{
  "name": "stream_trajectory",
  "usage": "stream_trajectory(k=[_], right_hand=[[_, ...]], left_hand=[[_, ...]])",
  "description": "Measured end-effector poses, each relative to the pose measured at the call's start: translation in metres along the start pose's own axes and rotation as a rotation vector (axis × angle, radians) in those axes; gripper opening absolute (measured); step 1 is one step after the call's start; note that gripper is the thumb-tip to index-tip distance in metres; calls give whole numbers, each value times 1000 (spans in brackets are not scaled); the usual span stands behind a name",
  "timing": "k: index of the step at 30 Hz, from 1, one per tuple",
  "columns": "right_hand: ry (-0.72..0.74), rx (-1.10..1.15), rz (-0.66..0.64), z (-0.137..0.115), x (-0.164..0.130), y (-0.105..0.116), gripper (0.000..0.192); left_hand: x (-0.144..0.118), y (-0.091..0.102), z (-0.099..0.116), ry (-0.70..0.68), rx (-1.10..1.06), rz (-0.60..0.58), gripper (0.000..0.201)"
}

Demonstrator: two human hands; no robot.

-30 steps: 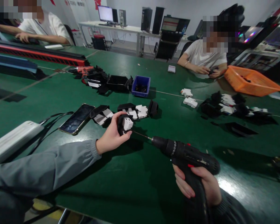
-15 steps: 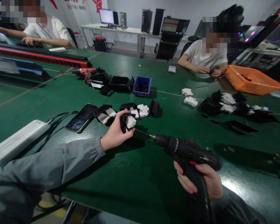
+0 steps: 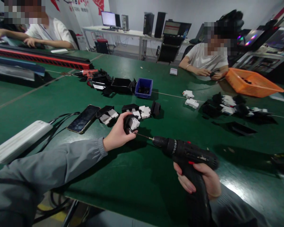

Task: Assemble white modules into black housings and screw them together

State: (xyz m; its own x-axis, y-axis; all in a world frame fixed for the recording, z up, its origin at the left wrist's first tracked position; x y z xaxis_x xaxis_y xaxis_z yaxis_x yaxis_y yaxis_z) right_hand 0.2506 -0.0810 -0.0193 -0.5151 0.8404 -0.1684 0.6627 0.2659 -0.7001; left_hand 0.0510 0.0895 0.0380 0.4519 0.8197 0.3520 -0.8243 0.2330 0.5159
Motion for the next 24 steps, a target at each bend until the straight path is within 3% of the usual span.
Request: stream_trajectory(k=[11,17,21,24], right_hand=[[-7,-26,3,-1,1,7,45],[108,-42,41,-27,-10,16,45],[257,-88,214,-64,-22,37,39],[387,-90,389,-94,-34,65,37]], left_hand=[[-2,-1,1,21,42,-14,72],[-3,-4,9,-40,62,-54,68],[-10,-9,22,-133,90,-119,70],[-24,-23,38,-257,163,-256,73]])
Point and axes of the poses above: each hand's wrist, its own x-axis towards the middle knuckle, its own y-axis out of the back of the hand, z = x × y, the point moved 10 cm from there along x, towards the middle knuckle, and after that the axes turned 5 degrees about -z, right-handed, at the moved point
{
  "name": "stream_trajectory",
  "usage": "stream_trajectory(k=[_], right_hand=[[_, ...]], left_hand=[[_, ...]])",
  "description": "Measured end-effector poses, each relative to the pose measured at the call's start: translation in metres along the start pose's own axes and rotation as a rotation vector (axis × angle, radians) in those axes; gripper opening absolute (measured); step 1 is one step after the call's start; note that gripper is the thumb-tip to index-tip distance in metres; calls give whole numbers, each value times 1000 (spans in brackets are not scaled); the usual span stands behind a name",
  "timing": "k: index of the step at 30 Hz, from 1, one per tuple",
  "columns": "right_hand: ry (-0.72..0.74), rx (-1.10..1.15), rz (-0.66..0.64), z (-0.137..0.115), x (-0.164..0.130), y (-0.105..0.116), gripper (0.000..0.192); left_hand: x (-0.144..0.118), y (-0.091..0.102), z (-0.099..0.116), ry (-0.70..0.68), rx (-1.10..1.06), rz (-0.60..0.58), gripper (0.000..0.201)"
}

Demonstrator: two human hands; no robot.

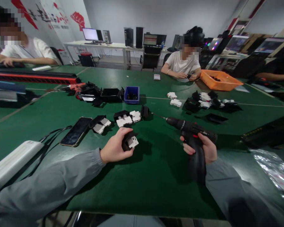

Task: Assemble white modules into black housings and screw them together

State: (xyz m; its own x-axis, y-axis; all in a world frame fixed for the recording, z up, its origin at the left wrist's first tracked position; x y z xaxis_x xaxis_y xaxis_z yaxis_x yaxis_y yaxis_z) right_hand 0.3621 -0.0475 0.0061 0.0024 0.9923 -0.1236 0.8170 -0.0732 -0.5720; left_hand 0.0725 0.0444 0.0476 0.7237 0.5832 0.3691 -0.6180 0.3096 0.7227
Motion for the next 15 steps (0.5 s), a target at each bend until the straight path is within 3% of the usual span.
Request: stream_trajectory(k=[5,8,12,15], right_hand=[[92,87,191,-23,13,49,38],[124,172,250,-28,16,65,37],[119,236,249,-26,19,67,37],[106,240,228,-24,21,65,37]], left_hand=[[-18,-32,47,-265,178,-228,79],[-19,-53,70,-336,273,-354,77],[12,-70,83,-234,399,-405,76],[49,-87,89,-244,457,-435,73]])
Point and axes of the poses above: each hand's wrist, its own x-axis towards the middle knuckle, its own y-axis out of the back of the hand, z = x × y, the point moved 10 cm from there along x, towards the middle knuckle, and after that the axes turned 5 degrees about -z, right-handed, at the moved point
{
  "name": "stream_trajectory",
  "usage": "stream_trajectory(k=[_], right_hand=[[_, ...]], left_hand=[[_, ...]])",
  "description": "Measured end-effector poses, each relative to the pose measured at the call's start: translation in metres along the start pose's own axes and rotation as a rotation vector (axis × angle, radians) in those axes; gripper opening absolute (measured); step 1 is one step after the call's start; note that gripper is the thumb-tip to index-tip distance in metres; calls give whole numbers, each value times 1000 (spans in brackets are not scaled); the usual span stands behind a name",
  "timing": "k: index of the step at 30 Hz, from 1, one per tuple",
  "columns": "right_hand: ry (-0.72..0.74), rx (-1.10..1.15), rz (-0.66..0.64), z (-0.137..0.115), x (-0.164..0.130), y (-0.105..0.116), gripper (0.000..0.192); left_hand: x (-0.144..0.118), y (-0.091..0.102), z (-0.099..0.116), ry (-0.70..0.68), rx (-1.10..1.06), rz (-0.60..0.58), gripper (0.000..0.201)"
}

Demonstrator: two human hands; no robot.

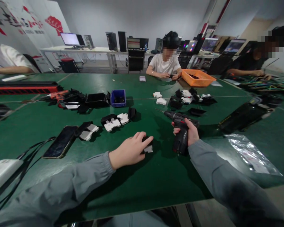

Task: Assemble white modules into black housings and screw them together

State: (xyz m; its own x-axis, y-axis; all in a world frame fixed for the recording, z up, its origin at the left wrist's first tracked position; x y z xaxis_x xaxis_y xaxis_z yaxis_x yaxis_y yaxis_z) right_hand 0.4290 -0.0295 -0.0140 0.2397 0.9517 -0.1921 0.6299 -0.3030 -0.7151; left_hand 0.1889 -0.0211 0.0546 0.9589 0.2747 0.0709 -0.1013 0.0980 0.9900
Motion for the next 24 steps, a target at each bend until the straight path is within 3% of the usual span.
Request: stream_trajectory(k=[7,10,12,14,17,21,24], right_hand=[[8,98,47,0,-2,2,33],[10,149,88,0,-1,6,32],[10,177,106,-1,-1,9,31],[-1,188,121,0,0,10,32],[-19,119,163,-1,2,14,35],[-62,-40,227,-5,2,19,41],[-86,-136,253,-13,-3,26,38]], left_hand=[[100,-1,-46,104,85,99,59],[122,-5,-64,136,95,160,61],[121,-2,-70,144,113,252,70],[108,0,-69,127,129,330,74],[71,-5,-52,37,126,333,58],[1,-14,-1,-185,24,212,37],[-50,-19,38,-344,-104,114,31]])
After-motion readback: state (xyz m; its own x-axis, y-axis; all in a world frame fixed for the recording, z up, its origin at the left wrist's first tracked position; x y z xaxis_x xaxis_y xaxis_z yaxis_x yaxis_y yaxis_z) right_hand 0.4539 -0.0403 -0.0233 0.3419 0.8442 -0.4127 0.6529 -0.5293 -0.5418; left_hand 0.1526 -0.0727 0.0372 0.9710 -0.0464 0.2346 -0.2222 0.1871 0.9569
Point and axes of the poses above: each hand's wrist, its own x-axis towards the middle knuckle, its own y-axis out of the back of the hand, z = x × y, the point moved 10 cm from there along x, towards the middle knuckle, and after that the axes turned 5 degrees about -z, right-handed, at the moved point
